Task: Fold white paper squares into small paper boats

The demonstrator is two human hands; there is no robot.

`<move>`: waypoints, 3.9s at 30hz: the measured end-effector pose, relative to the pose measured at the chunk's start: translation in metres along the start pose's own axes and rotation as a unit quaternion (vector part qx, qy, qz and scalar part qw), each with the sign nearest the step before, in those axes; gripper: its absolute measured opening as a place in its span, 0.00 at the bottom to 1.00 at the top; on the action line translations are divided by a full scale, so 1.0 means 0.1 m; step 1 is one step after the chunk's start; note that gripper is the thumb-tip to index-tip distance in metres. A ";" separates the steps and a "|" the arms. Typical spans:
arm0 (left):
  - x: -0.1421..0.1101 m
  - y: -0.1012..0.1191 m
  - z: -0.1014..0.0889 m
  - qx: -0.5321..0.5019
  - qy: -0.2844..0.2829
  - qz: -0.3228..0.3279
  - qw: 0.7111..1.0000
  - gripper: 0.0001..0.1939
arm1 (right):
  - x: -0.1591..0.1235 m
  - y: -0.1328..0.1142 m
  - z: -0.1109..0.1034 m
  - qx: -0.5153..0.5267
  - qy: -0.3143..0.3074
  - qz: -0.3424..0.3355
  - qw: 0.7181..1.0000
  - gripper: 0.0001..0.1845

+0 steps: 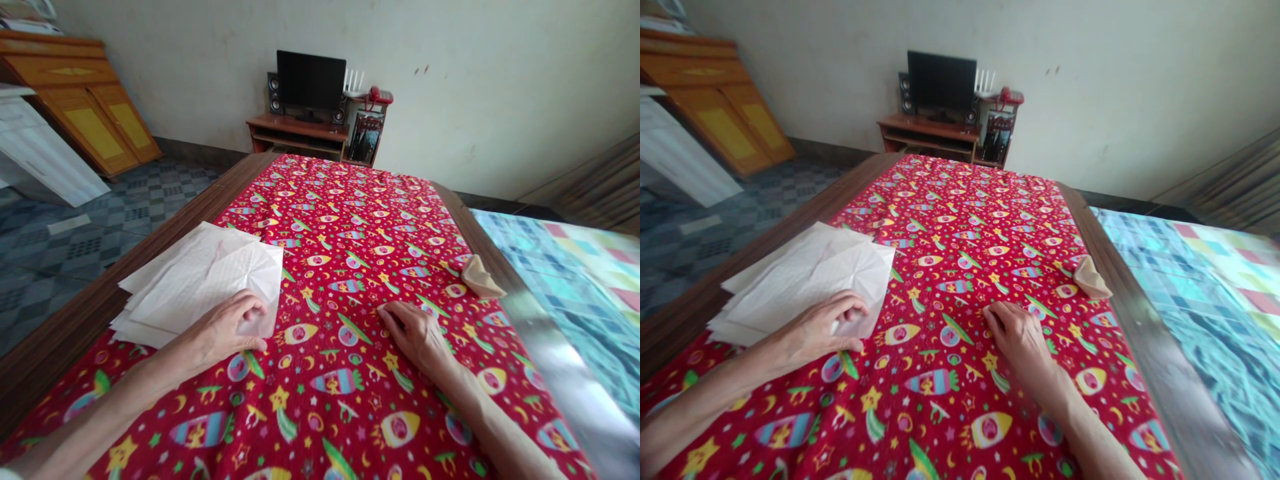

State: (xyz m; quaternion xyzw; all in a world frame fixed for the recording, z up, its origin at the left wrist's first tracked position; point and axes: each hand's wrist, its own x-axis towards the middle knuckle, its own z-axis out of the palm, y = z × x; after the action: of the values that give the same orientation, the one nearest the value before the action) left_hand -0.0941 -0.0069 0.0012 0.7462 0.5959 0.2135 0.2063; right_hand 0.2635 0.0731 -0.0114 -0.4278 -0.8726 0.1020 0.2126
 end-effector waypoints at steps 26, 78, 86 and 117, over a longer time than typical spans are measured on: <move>-0.11 0.07 0.11 0.052 0.086 0.074 0.992 0.08 | 0.01 -0.02 -0.02 0.003 0.000 0.006 1.000 0.15; 0.30 0.83 0.55 0.102 0.007 0.280 0.955 0.11 | -0.24 -0.20 0.09 -0.018 0.018 -0.169 0.985 0.26; 0.20 0.50 0.56 0.065 0.021 0.284 0.956 0.19 | -0.36 -0.18 0.02 0.027 0.044 -0.205 0.977 0.28; 0.66 0.82 0.45 0.170 -0.007 -0.031 0.985 0.12 | 0.13 -0.25 0.11 0.011 0.044 0.218 0.975 0.21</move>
State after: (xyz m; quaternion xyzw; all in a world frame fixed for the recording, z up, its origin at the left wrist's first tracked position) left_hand 0.0101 0.0387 0.0149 0.7529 0.6450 0.0973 0.0876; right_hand 0.2345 0.0680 -0.0087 -0.6090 -0.7473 0.1366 0.2279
